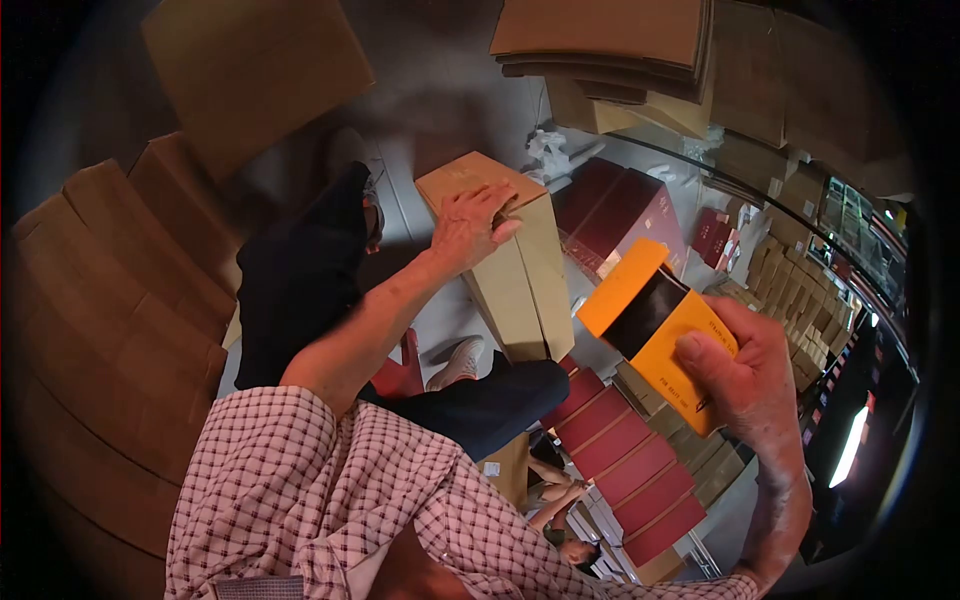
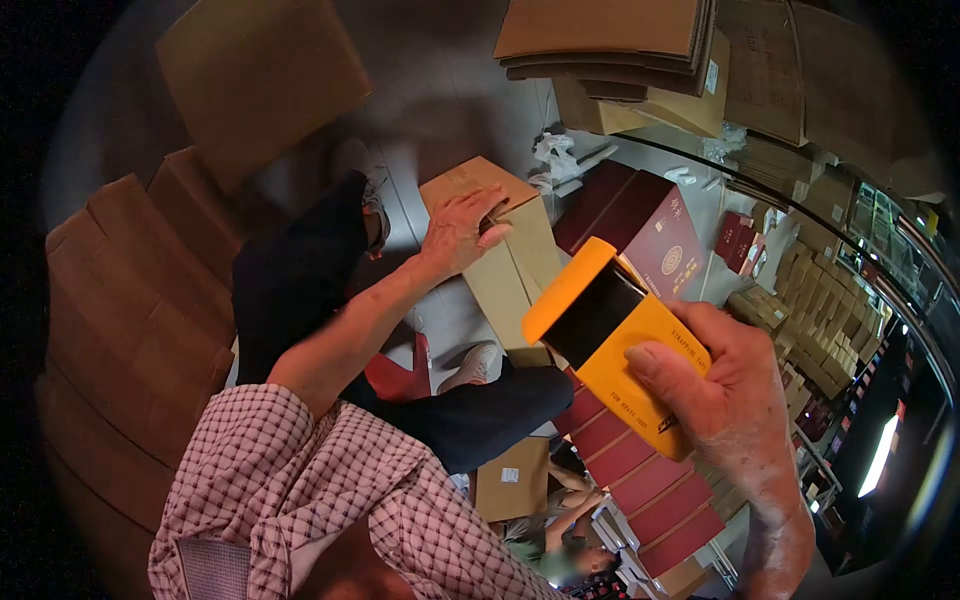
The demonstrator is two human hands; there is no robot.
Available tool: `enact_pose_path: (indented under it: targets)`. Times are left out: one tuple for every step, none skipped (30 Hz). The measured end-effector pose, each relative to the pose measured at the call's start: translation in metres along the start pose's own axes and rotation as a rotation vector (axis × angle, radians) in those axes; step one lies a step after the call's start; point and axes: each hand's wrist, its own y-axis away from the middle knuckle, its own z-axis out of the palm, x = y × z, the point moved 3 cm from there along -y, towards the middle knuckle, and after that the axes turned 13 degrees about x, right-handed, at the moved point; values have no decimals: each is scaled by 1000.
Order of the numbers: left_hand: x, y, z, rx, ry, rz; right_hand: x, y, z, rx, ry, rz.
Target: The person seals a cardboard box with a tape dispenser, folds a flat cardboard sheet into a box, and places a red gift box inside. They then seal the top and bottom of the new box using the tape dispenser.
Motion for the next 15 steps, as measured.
enact_pose_path:
  targets:
    - [0,3,1,-30,-8,-19,8,3,1,11,-5,-2]
    - [-2,2,3,-54,-19,-35,13,6,4,19,-18,9]
    - [-2,1,3,-61,-27,-36,18,10,7,26,-34,19]
    - [-2,3,2,-72,-34,-38,21,16,9,32,-50,34]
    - [-2,3,2,-80,-41,-40,22,21,11,26,7,79]
    - [-2,2,2,-87,-53,-35,27,25,12,35,16,80]
    - [-2,4,2,-97,-63,-29,36,30,15,44,24,86]
    - [-1,2,2,-104,-75,-22,44,33,17,53,37,87]
    - [-1,2,2,-103,-82,-8,50,35,19,62,50,89]
    - [-2,3,2,-105,-90,6,56,38,22,58,56,95]
    - [-2,3,2,-105,-98,20,59,41,24,54,63,98]
    - [-2,3,2,-113,-105,30,63,44,25,51,70,103]
    - [-1,3,1,-122,-111,41,70,47,27,61,69,97]
    - [-1,2,0,-129,-119,53,78,49,30,71,67,89]
    - [-1,1,1,-98,-100,81,85,49,32,81,65,74]
